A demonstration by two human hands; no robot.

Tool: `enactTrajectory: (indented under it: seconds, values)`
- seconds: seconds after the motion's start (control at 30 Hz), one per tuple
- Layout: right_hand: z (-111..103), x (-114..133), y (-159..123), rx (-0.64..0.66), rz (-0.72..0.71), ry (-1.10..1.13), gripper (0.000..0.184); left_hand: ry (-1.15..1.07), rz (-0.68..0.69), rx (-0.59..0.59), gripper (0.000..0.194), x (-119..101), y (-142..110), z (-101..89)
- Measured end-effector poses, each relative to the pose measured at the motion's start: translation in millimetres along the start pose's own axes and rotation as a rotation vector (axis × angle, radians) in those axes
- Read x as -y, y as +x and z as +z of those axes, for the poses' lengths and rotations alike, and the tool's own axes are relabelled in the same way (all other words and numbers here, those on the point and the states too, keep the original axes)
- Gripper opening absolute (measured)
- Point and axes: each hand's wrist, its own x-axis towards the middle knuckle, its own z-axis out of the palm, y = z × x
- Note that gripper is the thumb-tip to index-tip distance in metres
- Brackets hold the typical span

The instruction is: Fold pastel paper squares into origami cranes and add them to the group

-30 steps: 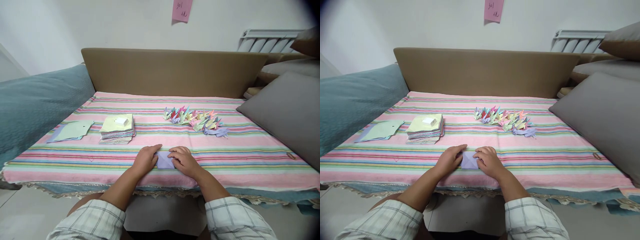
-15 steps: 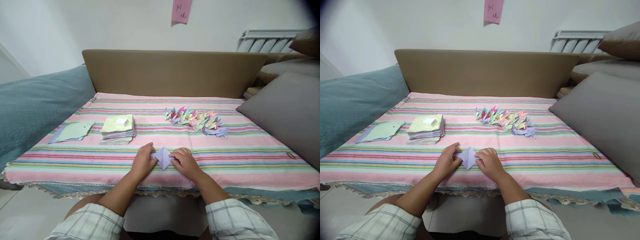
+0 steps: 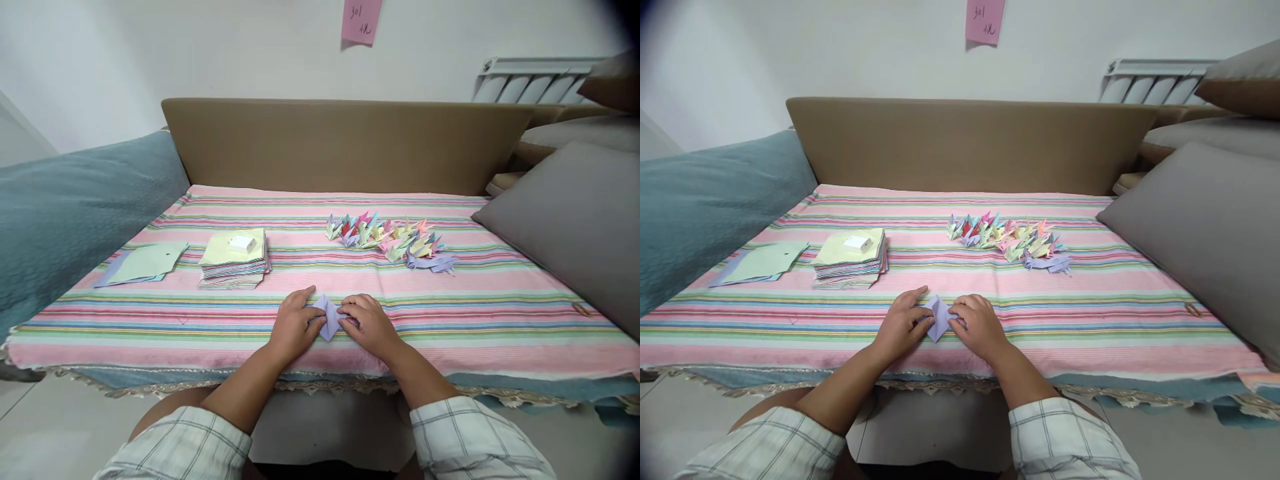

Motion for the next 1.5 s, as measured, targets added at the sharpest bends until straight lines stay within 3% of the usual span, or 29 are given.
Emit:
enactTrajectory:
  seconds: [0.63, 0.83, 1.23, 1.5]
  values:
    - [-0.2, -0.9, 0.3, 0.017, 0.009, 0.017, 0.018, -0.055, -0.029, 0.167, 0.022, -8.1, 0.3, -7.3]
    - [-0.3, -0.9, 1.0, 0.024, 0.012, 0.010, 0.019, -0.082, -0.003, 0.185, 0.060, -8.7, 0.1, -6.7]
    - [0.4, -1.7, 1.1, 0.012, 0.013, 0.030, 0.017, -0.131, -0.073, 0.196, 0.049, -8.1, 6.9, -6.6]
    - [1.3, -2.9, 1.9, 0.022, 0.023, 0.011, 0.021, -0.162, -0.096, 0.101, 0.050, -7.6, 8.7, -3.4]
